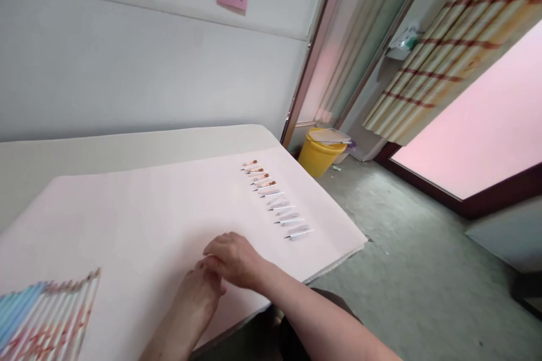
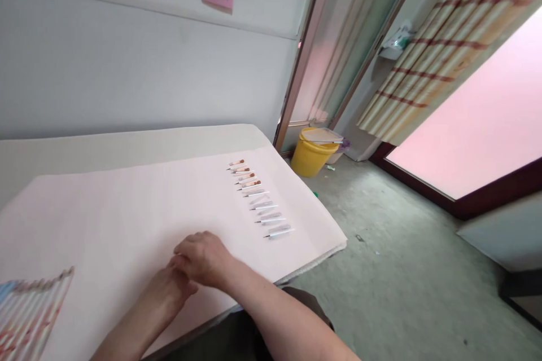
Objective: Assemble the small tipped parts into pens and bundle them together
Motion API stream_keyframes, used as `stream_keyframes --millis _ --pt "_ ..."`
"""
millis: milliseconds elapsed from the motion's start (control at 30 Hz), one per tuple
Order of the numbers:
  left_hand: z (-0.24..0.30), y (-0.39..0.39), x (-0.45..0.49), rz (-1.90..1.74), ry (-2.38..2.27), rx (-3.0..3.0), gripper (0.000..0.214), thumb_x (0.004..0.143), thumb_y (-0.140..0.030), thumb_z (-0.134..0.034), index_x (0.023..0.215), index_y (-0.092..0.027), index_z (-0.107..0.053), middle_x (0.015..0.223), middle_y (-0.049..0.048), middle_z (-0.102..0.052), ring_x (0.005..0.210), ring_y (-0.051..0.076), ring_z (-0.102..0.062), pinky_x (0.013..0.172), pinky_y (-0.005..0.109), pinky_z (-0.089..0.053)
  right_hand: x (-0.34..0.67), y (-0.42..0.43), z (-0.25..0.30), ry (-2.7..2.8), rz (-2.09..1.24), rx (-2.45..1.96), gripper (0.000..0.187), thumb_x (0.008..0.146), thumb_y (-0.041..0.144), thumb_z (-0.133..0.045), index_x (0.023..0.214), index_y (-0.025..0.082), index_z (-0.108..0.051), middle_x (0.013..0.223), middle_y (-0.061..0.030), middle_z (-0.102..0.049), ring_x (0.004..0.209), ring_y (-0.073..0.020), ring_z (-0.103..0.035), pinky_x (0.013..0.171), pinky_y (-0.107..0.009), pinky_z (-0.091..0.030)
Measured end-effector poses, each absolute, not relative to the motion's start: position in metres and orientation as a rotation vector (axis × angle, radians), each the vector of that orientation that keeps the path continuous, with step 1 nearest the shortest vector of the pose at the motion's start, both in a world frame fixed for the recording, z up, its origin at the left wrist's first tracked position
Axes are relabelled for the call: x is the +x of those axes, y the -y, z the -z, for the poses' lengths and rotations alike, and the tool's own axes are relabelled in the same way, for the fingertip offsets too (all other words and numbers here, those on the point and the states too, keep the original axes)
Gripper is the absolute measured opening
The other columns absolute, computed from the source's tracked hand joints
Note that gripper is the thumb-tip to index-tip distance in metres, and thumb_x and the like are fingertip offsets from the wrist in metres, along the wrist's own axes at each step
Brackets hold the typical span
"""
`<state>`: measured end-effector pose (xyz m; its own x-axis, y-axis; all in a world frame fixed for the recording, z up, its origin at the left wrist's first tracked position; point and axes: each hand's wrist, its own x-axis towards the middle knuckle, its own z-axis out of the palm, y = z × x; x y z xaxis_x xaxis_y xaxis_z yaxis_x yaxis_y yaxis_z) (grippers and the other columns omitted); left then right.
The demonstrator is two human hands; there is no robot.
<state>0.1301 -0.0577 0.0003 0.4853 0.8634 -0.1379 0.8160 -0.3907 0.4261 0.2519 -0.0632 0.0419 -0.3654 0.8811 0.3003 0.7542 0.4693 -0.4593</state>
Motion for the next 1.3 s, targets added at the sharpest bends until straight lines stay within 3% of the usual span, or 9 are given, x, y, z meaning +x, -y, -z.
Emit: stream_keyframes --millis 67,167,300,433,667,1133,1300 --pt "-0.013 0.053 0.126 0.228 -1.301 2.437 0.049 0.068 -0.017 -0.054 0.117 -0.015 -0.055 0.104 0.0141 -0.060 0.092 0.028 -0.056 0.072 0.039 -0.042 0.274 0.059 -0.049 2.110 -0.336 -1.459 0.016 0.086 0.025 -0.052 0.090 0.017 -0.065 0.089 -0.0042 -0.069 0.081 -0.0142 -0.061 0.076 -0.024 -0.043" --pt "-0.031 0.050 0.123 0.395 -1.262 2.474 0.045 0.076 -0.016 -0.046 0.122 -0.014 -0.050 0.107 0.0135 -0.058 0.095 0.025 -0.056 0.075 0.036 -0.042 0.316 0.062 -0.066 1.953 -0.341 -1.562 0.018 0.087 0.024 -0.050 0.095 0.018 -0.065 0.096 -0.0045 -0.068 0.088 -0.0143 -0.061 0.080 -0.024 -0.043" --pt "-0.036 0.048 0.124 0.423 -1.227 2.454 0.039 0.080 -0.017 -0.042 0.118 -0.017 -0.051 0.110 0.0120 -0.055 0.097 0.024 -0.054 0.079 0.035 -0.040 0.385 0.092 -0.075 1.722 -0.258 -1.828 0.022 0.089 0.024 -0.044 0.101 0.019 -0.063 0.101 -0.0058 -0.066 0.094 -0.0167 -0.060 0.082 -0.028 -0.044" --pt "-0.032 0.048 0.123 0.444 -1.212 2.466 0.041 0.082 -0.019 -0.040 0.122 -0.016 -0.048 0.112 0.0138 -0.054 0.099 0.025 -0.053 0.080 0.035 -0.039 0.444 0.137 -0.048 1.658 -0.201 -2.153 0.024 0.086 0.021 -0.044 0.099 0.020 -0.063 0.101 -0.0057 -0.065 0.090 -0.0191 -0.061 0.079 -0.031 -0.046" --pt "-0.037 0.051 0.127 0.450 -1.211 2.506 0.039 0.083 -0.018 -0.040 0.121 -0.015 -0.050 0.107 0.0133 -0.055 0.095 0.025 -0.053 0.078 0.034 -0.039 0.463 0.162 -0.010 1.834 -0.121 -2.306 0.037 0.081 0.016 -0.047 0.117 0.022 -0.055 0.123 -0.0074 -0.053 0.107 -0.0205 -0.054 0.085 -0.029 -0.044" --pt "-0.027 0.051 0.122 0.335 -1.195 2.520 0.033 0.082 -0.019 -0.044 0.113 -0.016 -0.054 0.104 0.0127 -0.055 0.090 0.025 -0.054 0.075 0.036 -0.039 0.457 0.142 -0.010 2.093 -0.178 -2.403 0.042 0.080 0.015 -0.044 0.121 0.025 -0.050 0.098 -0.0051 -0.057 0.087 -0.0169 -0.055 0.071 -0.023 -0.037" --pt "-0.032 0.054 0.121 0.327 -1.203 2.516 0.034 0.082 -0.018 -0.044 0.114 -0.015 -0.054 0.103 0.0131 -0.056 0.092 0.026 -0.054 0.076 0.036 -0.039 0.453 0.146 -0.009 2.091 -0.179 -2.361 0.030 0.081 0.017 -0.045 0.108 0.022 -0.056 0.100 -0.0051 -0.056 0.087 -0.0157 -0.055 0.072 -0.022 -0.037"
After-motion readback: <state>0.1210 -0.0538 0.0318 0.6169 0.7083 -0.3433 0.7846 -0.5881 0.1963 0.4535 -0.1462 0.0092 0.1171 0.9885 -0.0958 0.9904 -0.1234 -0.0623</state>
